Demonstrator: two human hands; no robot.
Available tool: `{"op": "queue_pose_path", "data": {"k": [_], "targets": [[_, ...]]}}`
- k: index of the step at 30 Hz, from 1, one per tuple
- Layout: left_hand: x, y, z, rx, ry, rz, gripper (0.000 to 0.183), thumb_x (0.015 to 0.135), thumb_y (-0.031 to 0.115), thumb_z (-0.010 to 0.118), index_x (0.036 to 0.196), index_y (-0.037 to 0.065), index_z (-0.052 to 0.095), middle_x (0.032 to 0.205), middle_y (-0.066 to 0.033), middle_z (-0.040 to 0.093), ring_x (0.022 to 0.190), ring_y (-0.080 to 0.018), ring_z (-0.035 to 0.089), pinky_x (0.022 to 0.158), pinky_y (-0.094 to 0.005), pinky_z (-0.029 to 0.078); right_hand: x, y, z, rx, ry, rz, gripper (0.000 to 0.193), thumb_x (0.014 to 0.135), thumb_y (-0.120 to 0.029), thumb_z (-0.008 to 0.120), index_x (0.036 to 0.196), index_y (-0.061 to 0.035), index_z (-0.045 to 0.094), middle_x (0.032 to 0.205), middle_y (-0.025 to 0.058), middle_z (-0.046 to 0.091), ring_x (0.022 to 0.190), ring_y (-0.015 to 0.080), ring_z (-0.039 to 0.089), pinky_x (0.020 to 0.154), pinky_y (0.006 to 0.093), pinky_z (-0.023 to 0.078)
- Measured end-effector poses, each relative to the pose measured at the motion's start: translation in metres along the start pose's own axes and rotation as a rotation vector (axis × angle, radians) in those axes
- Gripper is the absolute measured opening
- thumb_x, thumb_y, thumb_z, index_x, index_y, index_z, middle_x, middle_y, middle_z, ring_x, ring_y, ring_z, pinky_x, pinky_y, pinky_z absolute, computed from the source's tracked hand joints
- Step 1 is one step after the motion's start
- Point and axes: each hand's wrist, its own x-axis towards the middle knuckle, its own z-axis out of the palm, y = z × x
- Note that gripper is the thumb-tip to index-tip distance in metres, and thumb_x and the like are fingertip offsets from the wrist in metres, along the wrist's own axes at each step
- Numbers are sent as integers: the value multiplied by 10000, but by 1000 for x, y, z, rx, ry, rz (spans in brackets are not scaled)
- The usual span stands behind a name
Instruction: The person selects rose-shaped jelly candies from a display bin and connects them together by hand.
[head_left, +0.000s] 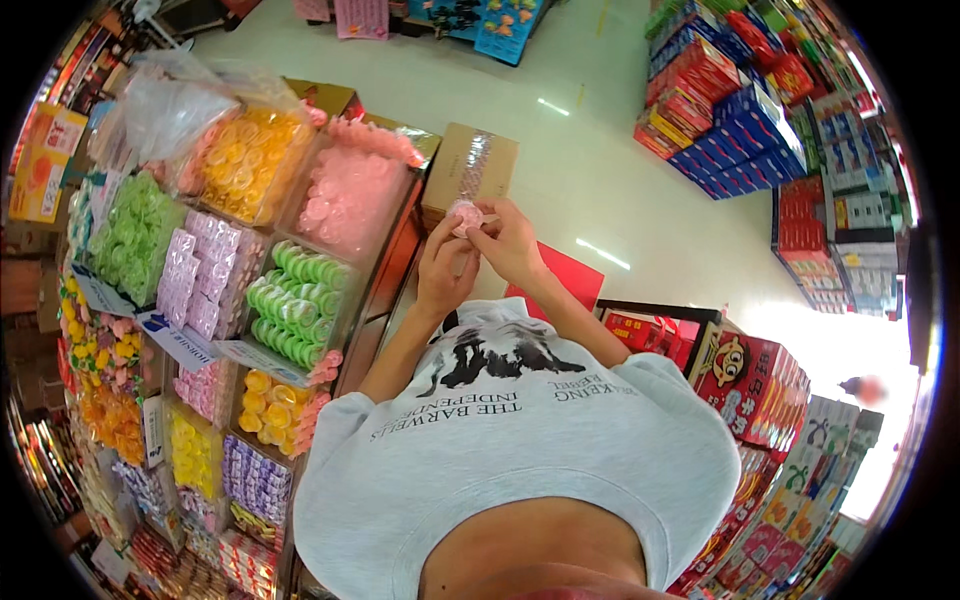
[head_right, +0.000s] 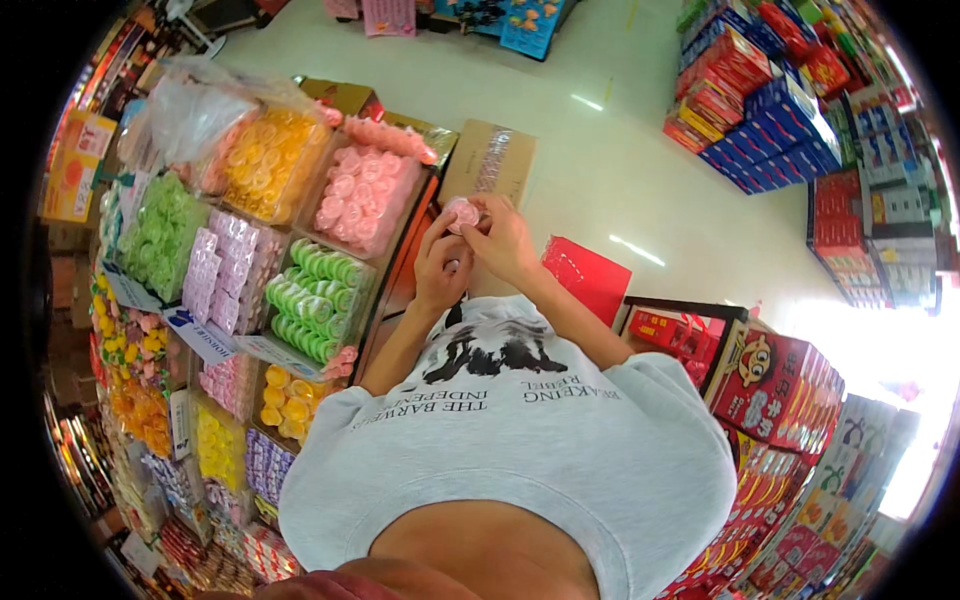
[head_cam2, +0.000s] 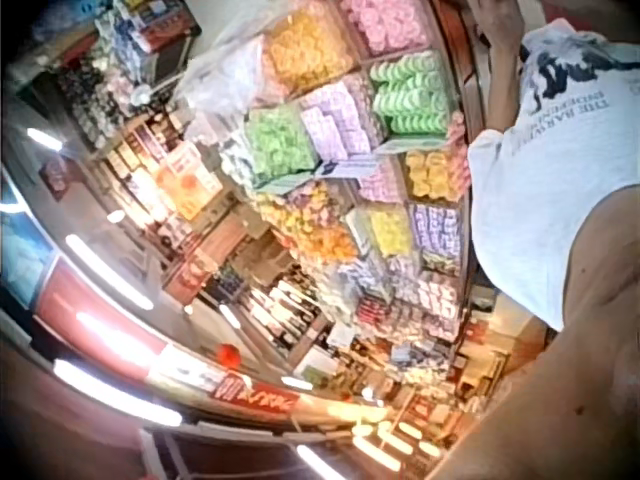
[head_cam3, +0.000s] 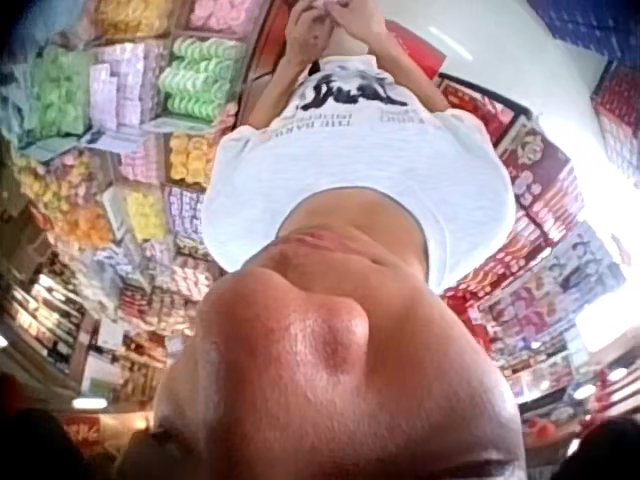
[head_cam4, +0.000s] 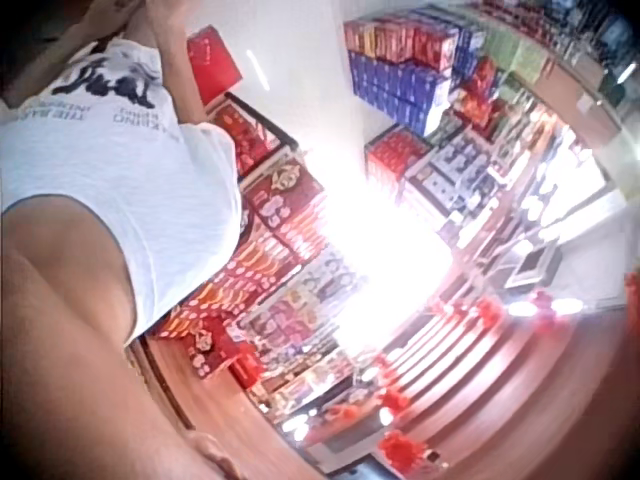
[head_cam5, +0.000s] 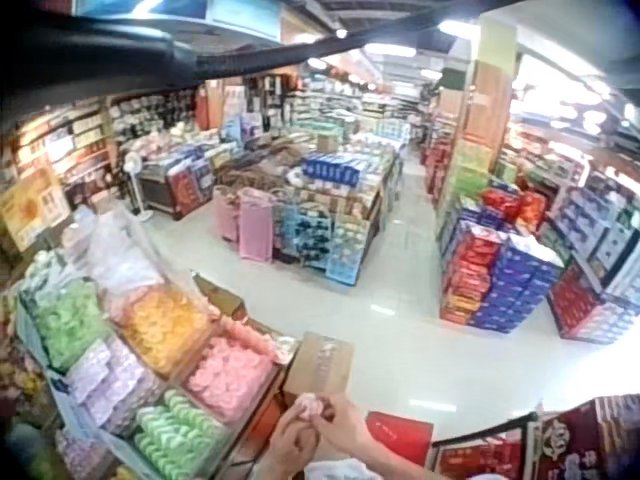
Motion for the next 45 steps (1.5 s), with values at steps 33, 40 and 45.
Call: {"op": "queue_pose_path", "data": {"k": [33,40,45], "targets": [[-14,-137,-123,443,53,-560,354,788,209,734,1049,18,591,1140,-296,538,1193,-422,471,995,-478,388,100,87,198,398,-512,389,508,870,-99,659,1320,30,463,1122,114,620,998,167,617,853,294,499],[80,-59,-176,-28,238,-436,298,865,91,669,1128,2,561,1061,-109,599,981,-210,568,890,-321,444,80,67,168,532,-393,328,364,882,-218,658,1166,0,595,998,66,650,855,137,624,730,275,504],[174,156,-232,60,642,637,249,927,258,527,1032,35,560,1005,-80,578,878,-205,585,789,-316,473,61,80,144,517,-339,445,305,892,-235,661,1088,-8,605,905,57,668,813,147,661,660,272,505]]}}
